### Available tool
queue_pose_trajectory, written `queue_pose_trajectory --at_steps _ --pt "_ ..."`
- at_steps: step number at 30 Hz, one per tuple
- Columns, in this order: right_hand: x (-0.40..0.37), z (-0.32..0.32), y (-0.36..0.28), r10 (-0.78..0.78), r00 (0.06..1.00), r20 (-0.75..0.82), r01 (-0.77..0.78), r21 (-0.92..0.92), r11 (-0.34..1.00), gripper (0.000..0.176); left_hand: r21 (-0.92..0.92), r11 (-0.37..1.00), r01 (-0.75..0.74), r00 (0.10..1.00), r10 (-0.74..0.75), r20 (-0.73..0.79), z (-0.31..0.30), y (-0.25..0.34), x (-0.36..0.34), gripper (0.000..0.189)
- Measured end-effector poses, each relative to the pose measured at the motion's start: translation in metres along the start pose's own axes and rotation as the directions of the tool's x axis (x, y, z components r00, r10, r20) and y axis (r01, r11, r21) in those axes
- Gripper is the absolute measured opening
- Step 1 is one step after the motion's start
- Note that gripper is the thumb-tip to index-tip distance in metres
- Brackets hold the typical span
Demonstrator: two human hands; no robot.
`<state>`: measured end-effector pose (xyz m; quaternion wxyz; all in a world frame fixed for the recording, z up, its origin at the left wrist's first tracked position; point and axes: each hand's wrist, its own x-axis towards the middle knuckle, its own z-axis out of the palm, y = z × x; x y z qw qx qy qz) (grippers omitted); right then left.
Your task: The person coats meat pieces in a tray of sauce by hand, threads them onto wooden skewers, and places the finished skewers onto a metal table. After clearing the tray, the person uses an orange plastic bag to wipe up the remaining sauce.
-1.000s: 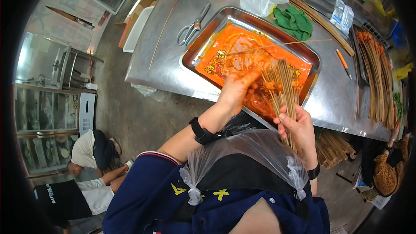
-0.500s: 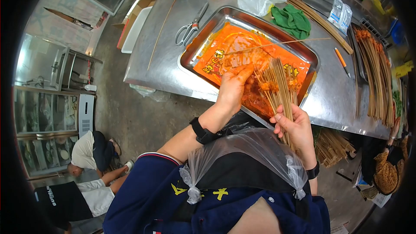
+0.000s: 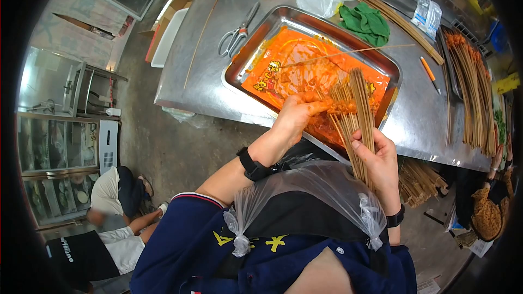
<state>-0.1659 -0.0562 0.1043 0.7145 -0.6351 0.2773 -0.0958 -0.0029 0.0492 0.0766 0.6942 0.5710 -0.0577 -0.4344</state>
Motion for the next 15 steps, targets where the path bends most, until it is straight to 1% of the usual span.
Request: queue_pose_trajectory --at_steps 1,2,3,4,5,6,7,8,9,10,11,12,13,14,15 --pt "0.0 0.0 -0.001 -0.011 1.0 0.002 0.011 0.028 1.0 0.013 -0.003 1.0 0.0 1.0 0.0 -0.003 -0.002 -0.003 0.004 0.014" --pt "0.0 -0.001 -0.004 -0.012 1.0 0.007 0.012 0.025 1.0 0.013 0.013 0.999 0.038 0.999 -0.039 0.019 -0.004 -0.008 0.009 0.013" --pt "-0.002 -0.002 -0.01 0.107 0.985 0.136 -0.128 0.156 0.979 0.014 0.03 0.997 0.076 0.996 -0.077 0.04 -0.004 -0.01 0.012 0.013" --pt "-0.003 -0.002 -0.013 0.203 0.94 0.274 -0.277 0.263 0.924 0.015 0.029 0.997 0.074 0.997 -0.075 0.036 -0.001 -0.01 0.013 0.013" --pt "-0.001 -0.001 -0.012 0.201 0.94 0.276 -0.275 0.261 0.925 0.015 0.003 0.999 0.034 0.999 -0.034 0.035 0.005 -0.009 0.014 0.012" --pt "0.0 0.001 -0.009 0.18 0.95 0.257 -0.255 0.298 0.92 0.016 -0.024 1.0 -0.006 0.999 0.007 0.033 0.008 -0.008 0.015 0.011" --pt "0.002 0.002 -0.008 0.158 0.958 0.237 -0.234 0.334 0.913 0.018 0.035 0.998 0.05 0.999 -0.05 -0.002 0.003 -0.009 0.02 0.011" --pt "0.003 0.001 -0.009 0.154 0.958 0.241 -0.231 0.333 0.914 0.018 0.035 0.998 0.045 0.999 -0.044 -0.005 -0.005 -0.008 0.025 0.011" --pt "0.003 -0.002 -0.008 0.119 0.976 0.181 -0.179 0.362 0.915 0.018 0.178 0.974 -0.138 0.987 0.15 -0.053 -0.014 -0.005 0.027 0.012" --pt "0.002 -0.004 -0.007 0.092 0.989 0.118 -0.132 0.39 0.911 0.018 0.325 0.898 -0.296 0.939 0.336 -0.073 -0.026 -0.003 0.028 0.013" --pt "0.002 -0.005 -0.007 0.074 0.994 0.083 -0.1 0.39 0.915 0.019 0.497 0.823 -0.275 0.927 0.364 -0.089 -0.045 0.001 0.033 0.012" --pt "0.003 -0.007 -0.006 0.073 0.994 0.083 -0.1 0.394 0.914 0.019 0.65 0.718 -0.247 0.913 0.398 -0.093 -0.065 0.008 0.04 0.012" --pt "0.004 -0.009 -0.005 0.08 0.994 0.078 -0.105 0.402 0.909 0.019 0.652 0.717 -0.247 0.913 0.398 -0.092 -0.08 0.012 0.043 0.012" --pt "0.005 -0.01 -0.004 0.09 0.993 0.073 -0.112 0.411 0.905 0.019 0.817 0.518 -0.252 0.883 0.469 -0.025 -0.092 0.016 0.045 0.015" --pt "0.005 -0.01 -0.004 0.091 0.993 0.073 -0.113 0.413 0.904 0.019 0.928 0.285 -0.238 0.853 0.518 0.06 -0.098 0.017 0.047 0.017"
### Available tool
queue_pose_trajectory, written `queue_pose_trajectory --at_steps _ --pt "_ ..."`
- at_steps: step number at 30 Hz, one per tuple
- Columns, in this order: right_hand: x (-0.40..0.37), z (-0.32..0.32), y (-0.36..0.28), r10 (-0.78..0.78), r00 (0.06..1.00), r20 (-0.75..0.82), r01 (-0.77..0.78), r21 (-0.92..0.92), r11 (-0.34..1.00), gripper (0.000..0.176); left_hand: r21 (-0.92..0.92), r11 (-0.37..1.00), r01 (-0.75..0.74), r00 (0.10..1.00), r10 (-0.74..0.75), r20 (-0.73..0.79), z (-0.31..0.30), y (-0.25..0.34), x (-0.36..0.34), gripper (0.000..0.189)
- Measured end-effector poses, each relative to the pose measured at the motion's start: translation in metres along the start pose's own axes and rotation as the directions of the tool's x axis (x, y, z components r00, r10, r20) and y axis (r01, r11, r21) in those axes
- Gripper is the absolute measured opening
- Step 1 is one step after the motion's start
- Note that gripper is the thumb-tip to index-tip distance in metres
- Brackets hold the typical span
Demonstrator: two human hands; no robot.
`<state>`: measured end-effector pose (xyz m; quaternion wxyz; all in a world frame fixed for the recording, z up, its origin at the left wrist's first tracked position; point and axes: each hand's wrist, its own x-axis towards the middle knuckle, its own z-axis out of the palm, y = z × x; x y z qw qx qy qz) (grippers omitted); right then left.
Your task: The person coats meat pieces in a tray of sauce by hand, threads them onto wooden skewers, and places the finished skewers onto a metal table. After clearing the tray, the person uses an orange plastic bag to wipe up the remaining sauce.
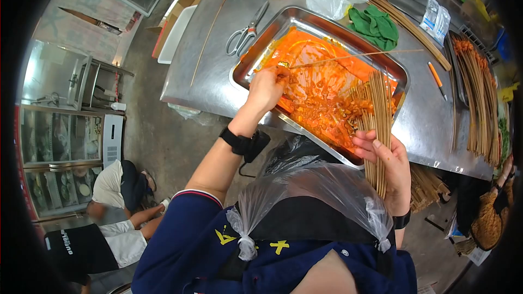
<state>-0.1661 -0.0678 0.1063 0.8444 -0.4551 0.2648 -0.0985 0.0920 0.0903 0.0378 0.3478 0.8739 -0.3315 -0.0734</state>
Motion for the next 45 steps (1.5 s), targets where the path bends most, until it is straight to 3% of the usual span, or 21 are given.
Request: queue_pose_trajectory --at_steps 1,3,6,13,14,15,17,21,23,25,27,28,29,31,33,36,39,43,45 --pt "0.0 0.0 0.0 0.0 1.0 -0.001 0.0 -0.003 1.0 0.018 0.001 1.0 0.0 1.0 0.0 0.003 -0.001 0.003 0.001 0.017" --pt "-0.001 0.0 -0.001 0.002 1.0 -0.009 -0.002 -0.007 1.0 0.018 0.206 0.97 -0.128 0.987 0.104 0.126 0.002 0.012 0.003 0.018" --pt "-0.001 0.0 -0.002 0.002 0.999 -0.034 -0.003 -0.021 1.0 0.018 0.304 0.946 -0.113 0.986 0.069 0.153 0.013 0.013 0.006 0.015" --pt "-0.001 0.0 0.001 -0.003 0.999 -0.034 0.002 -0.037 0.999 0.016 0.142 0.955 -0.261 0.905 0.191 0.381 0.019 0.032 -0.014 0.01" --pt "-0.001 -0.002 0.001 -0.01 0.999 -0.031 0.009 -0.029 1.0 0.016 0.026 0.983 -0.181 0.914 0.159 0.372 0.02 0.03 -0.015 0.012" --pt "-0.002 -0.003 0.001 -0.013 0.999 -0.036 0.012 -0.025 1.0 0.016 0.026 0.982 -0.187 0.912 0.163 0.376 0.021 0.031 -0.014 0.012" --pt "-0.004 -0.005 0.001 -0.022 0.999 -0.043 0.021 -0.022 1.0 0.016 0.007 0.968 -0.251 0.954 0.247 0.171 0.024 0.034 -0.015 0.014" --pt "-0.003 -0.003 0.001 -0.017 0.999 -0.048 0.015 -0.031 0.999 0.016 0.074 0.946 -0.315 0.914 0.281 0.293 0.038 0.044 -0.021 0.018" --pt "-0.004 -0.002 0.001 -0.01 0.999 -0.031 0.009 -0.034 0.999 0.016 0.194 0.909 -0.37 0.875 0.27 0.401 0.044 0.05 -0.022 0.019" --pt "-0.005 -0.004 0.001 -0.008 0.999 -0.036 0.006 -0.031 0.999 0.017 0.163 0.909 -0.385 0.879 0.307 0.364 0.046 0.045 -0.021 0.012" --pt "-0.003 -0.005 0.001 -0.006 0.999 -0.035 0.005 -0.026 1.0 0.017 0.024 0.974 -0.227 0.899 0.2 0.39 0.046 0.029 -0.014 0.015" --pt "-0.003 -0.006 0.001 -0.005 1.0 -0.022 0.004 -0.033 0.999 0.017 0.05 0.997 -0.052 0.884 0.023 0.466 0.033 0.038 -0.01 0.019" --pt "-0.003 -0.006 0.002 -0.001 1.0 -0.009 0.001 -0.041 0.999 0.017 0.052 0.997 -0.052 0.883 0.022 0.469 0.025 0.045 -0.009 0.019" --pt "-0.002 -0.005 0.004 0.015 1.0 -0.005 -0.015 -0.051 0.999 0.017 -0.408 0.897 0.172 0.881 0.046 0.472 0.015 0.051 -0.008 0.025" --pt "0.0 -0.005 0.005 0.028 1.0 0.0 -0.028 -0.061 0.998 0.017 -0.363 0.906 0.217 0.865 -0.007 0.502 0.017 0.036 -0.003 0.024" --pt "0.0 -0.007 0.006 0.023 1.0 0.008 -0.023 -0.061 0.998 0.018 -0.241 0.883 0.403 0.762 -0.178 0.622 0.006 0.036 0.002 0.026" --pt "0.0 -0.006 0.007 0.02 1.0 0.009 -0.019 -0.055 0.998 0.018 -0.348 0.87 0.35 0.817 -0.102 0.567 0.007 0.029 0.001 0.027" --pt "0.001 -0.006 0.008 0.026 1.0 0.016 -0.025 -0.078 0.997 0.018 -0.283 0.882 0.376 0.81 -0.164 0.563 0.0 0.04 0.001 0.027" --pt "0.001 -0.006 0.008 0.028 0.999 0.016 -0.026 -0.081 0.996 0.018 -0.36 0.903 0.235 0.842 -0.004 0.54 0.006 0.031 0.001 0.025"
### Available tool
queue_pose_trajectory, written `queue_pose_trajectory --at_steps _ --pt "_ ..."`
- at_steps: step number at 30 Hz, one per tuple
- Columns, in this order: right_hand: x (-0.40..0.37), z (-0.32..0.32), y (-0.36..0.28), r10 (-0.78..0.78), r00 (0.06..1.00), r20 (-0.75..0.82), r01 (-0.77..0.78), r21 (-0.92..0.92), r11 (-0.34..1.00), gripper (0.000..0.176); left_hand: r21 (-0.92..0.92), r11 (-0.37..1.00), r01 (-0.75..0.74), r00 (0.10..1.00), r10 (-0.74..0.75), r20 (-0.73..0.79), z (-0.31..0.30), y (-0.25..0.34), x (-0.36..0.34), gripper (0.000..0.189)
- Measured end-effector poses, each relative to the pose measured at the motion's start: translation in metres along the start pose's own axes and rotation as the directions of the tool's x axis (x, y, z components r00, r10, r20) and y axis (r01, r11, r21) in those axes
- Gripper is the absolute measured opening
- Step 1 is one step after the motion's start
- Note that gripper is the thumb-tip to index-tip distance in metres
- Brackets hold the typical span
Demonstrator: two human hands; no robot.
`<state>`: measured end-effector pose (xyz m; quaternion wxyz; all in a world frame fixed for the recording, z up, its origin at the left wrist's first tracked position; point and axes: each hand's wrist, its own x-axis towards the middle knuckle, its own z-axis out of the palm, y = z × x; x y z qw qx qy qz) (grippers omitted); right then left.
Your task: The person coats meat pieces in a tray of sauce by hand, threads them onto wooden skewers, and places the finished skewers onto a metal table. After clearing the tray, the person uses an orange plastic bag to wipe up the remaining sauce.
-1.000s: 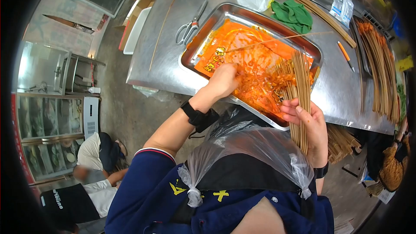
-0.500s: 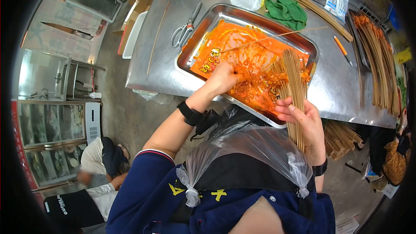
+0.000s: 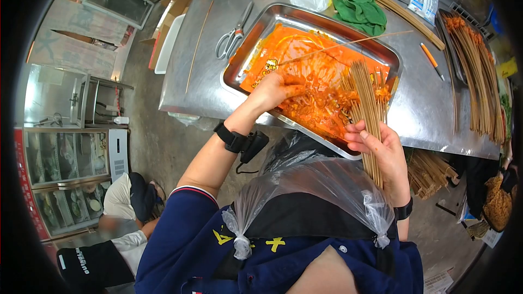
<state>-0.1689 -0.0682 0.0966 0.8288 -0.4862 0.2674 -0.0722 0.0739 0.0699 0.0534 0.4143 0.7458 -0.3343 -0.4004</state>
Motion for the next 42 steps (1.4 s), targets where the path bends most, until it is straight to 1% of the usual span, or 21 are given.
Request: queue_pose_trajectory --at_steps 4,6,8,10,12,15,18,20,21,23,24,26,30,32,33,34,35,37,38,40,42 --pt "0.0 0.0 -0.001 0.001 1.0 0.002 -0.001 -0.006 1.0 0.017 -0.141 0.984 0.106 0.994 -0.1 0.048 -0.009 0.002 -0.002 0.021" --pt "-0.001 0.001 -0.001 0.002 1.0 0.003 -0.002 -0.006 1.0 0.017 -0.076 0.995 0.062 0.993 -0.069 -0.098 -0.014 0.023 -0.012 0.019" --pt "0.0 0.001 -0.001 0.006 1.0 -0.001 -0.006 -0.012 1.0 0.018 0.049 0.996 0.07 0.988 -0.062 -0.144 -0.017 0.02 -0.011 0.02" --pt "0.0 0.001 0.0 0.005 1.0 0.003 -0.005 -0.009 1.0 0.018 0.617 0.786 0.043 0.99 -0.116 0.08 -0.012 0.028 -0.012 0.027" --pt "0.0 0.001 0.0 0.005 1.0 0.008 -0.005 -0.008 1.0 0.018 0.787 0.608 -0.106 0.994 0.09 0.064 0.01 0.009 -0.015 0.018" --pt "0.0 0.001 0.0 0.006 1.0 0.0 -0.006 -0.006 1.0 0.018 0.803 0.567 -0.186 0.975 0.206 0.08 0.025 -0.01 -0.003 0.016" --pt "0.0 -0.002 0.001 0.003 1.0 0.013 -0.003 0.002 1.0 0.018 0.772 0.621 -0.132 0.99 0.12 0.073 0.028 -0.001 0.001 0.018" --pt "0.001 -0.002 0.002 0.007 1.0 0.015 -0.007 0.0 1.0 0.018 0.63 0.776 -0.037 0.985 0.134 -0.108 0.023 0.007 0.001 0.019" --pt "0.001 -0.002 0.002 0.007 1.0 0.013 -0.007 0.002 1.0 0.018 0.631 0.775 -0.038 0.985 0.134 -0.105 0.019 0.012 0.001 0.019" --pt "0.001 -0.002 0.002 0.005 1.0 0.024 -0.005 -0.006 1.0 0.018 0.389 0.921 -0.021 0.999 0.032 -0.023 0.013 0.018 -0.003 0.019" --pt "0.001 -0.002 0.002 0.008 1.0 0.027 -0.008 -0.005 1.0 0.018 0.388 0.921 -0.017 0.999 0.029 -0.025 0.014 0.013 -0.003 0.019" --pt "0.001 -0.002 0.002 0.005 1.0 0.026 -0.005 0.005 1.0 0.019 0.538 0.808 -0.238 0.938 0.336 -0.09 0.015 0.005 0.0 0.017" --pt "0.001 -0.003 0.003 -0.003 1.0 0.019 0.003 0.003 1.0 0.019 0.622 0.75 -0.225 0.955 0.297 -0.013 0.029 0.007 0.002 0.018" --pt "0.002 -0.004 0.001 0.009 1.0 0.015 -0.009 0.004 1.0 0.02 0.643 0.757 -0.121 0.956 0.263 -0.13 0.028 0.008 0.006 0.019" --pt "0.002 -0.004 -0.001 0.003 1.0 0.017 -0.003 0.002 1.0 0.02 0.544 0.839 -0.018 0.956 0.175 -0.237 0.021 0.009 0.009 0.018" --pt "0.0 -0.003 -0.004 0.029 1.0 0.004 -0.029 -0.008 1.0 0.02 0.542 0.84 -0.019 0.954 0.177 -0.241 0.016 0.011 0.009 0.018" --pt "-0.002 -0.003 -0.006 0.058 0.998 -0.004 -0.058 -0.022 0.998 0.021 0.359 0.927 -0.104 0.928 0.22 -0.301 0.012 0.015 0.008 0.018" --pt "-0.002 -0.01 -0.008 0.096 0.995 0.038 -0.092 -0.1 0.991 0.022 0.073 0.955 -0.288 0.858 0.291 -0.423 0.009 0.014 0.006 0.021" --pt "-0.004 -0.015 -0.009 0.133 0.989 0.062 -0.121 -0.169 0.978 0.023 0.074 0.954 -0.29 0.855 0.293 -0.427 0.011 0.012 0.004 0.021" --pt "-0.009 -0.024 -0.011 0.169 0.981 0.099 -0.145 -0.211 0.967 0.022 -0.253 0.958 -0.134 0.93 0.034 -0.365 0.019 0.011 -0.001 0.02" --pt "-0.013 -0.025 -0.01 0.214 0.968 0.133 -0.175 -0.253 0.951 0.023 -0.259 0.941 -0.219 0.928 0.119 -0.353 0.032 0.015 -0.003 0.019"
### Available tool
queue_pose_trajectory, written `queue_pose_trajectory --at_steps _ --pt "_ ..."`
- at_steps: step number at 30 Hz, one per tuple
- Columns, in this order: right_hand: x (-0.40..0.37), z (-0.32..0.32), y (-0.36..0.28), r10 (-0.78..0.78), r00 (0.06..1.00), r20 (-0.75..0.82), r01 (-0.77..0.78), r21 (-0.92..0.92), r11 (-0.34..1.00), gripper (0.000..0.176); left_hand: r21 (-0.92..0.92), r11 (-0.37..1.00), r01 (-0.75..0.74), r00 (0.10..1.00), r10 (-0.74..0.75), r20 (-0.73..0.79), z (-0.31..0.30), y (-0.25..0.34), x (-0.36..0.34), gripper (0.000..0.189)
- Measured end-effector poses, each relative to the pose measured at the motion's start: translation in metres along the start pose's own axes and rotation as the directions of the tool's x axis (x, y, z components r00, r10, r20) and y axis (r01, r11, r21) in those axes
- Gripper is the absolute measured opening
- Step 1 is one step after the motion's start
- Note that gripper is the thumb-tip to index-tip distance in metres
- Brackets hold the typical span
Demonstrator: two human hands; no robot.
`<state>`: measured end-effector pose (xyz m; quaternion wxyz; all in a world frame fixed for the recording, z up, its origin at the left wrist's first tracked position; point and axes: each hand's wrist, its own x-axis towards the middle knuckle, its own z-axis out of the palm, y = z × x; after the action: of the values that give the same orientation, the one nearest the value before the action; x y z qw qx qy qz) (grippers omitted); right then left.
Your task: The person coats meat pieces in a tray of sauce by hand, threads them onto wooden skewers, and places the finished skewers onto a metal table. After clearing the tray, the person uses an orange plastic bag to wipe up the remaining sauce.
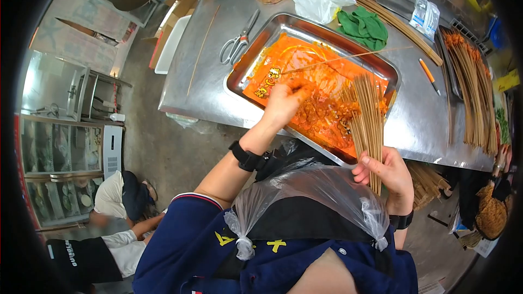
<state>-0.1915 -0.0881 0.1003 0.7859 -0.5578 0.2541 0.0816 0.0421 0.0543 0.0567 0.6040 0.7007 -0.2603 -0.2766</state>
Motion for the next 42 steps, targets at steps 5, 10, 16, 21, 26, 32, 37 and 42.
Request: queue_pose_trajectory --at_steps 5,10,16,21,26,32,37,42 --pt "0.003 0.001 0.009 -0.025 1.0 0.019 0.018 0.29 0.957 0.021 0.032 0.989 -0.146 0.989 0.145 0.042 0.036 0.014 0.009 0.023" --pt "-0.006 0.01 0.012 -0.05 0.992 -0.12 0.087 0.325 0.942 0.02 0.254 0.965 0.066 0.949 -0.139 0.284 0.062 0.007 0.043 0.036" --pt "0.0 -0.023 0.04 -0.05 0.998 -0.041 0.065 0.663 0.745 0.014 -0.106 0.955 0.278 0.789 -0.164 0.591 0.057 0.023 0.054 0.025" --pt "-0.005 -0.02 0.023 0.016 1.0 0.021 -0.024 0.457 0.889 0.007 0.119 0.835 0.538 0.528 -0.443 0.724 0.08 0.015 0.086 0.025" --pt "-0.017 -0.017 0.026 -0.093 0.984 -0.15 0.124 0.214 0.969 0.013 0.156 0.956 0.249 0.725 -0.291 0.624 0.08 -0.005 0.084 0.026" --pt "0.003 0.008 -0.004 -0.055 0.976 -0.209 0.116 0.289 0.95 0.015 -0.457 0.816 0.353 0.775 0.018 0.631 0.057 -0.027 0.053 0.031" --pt "0.029 -0.006 -0.036 -0.2 0.969 -0.147 0.233 0.261 0.937 0.019 -0.006 0.972 0.234 0.785 -0.185 0.591 0.047 -0.011 0.077 0.027" --pt "0.04 -0.019 -0.07 -0.34 0.922 -0.187 0.378 0.233 0.896 0.022 -0.107 0.915 0.389 0.802 -0.28 0.527 0.025 -0.006 0.08 0.028"
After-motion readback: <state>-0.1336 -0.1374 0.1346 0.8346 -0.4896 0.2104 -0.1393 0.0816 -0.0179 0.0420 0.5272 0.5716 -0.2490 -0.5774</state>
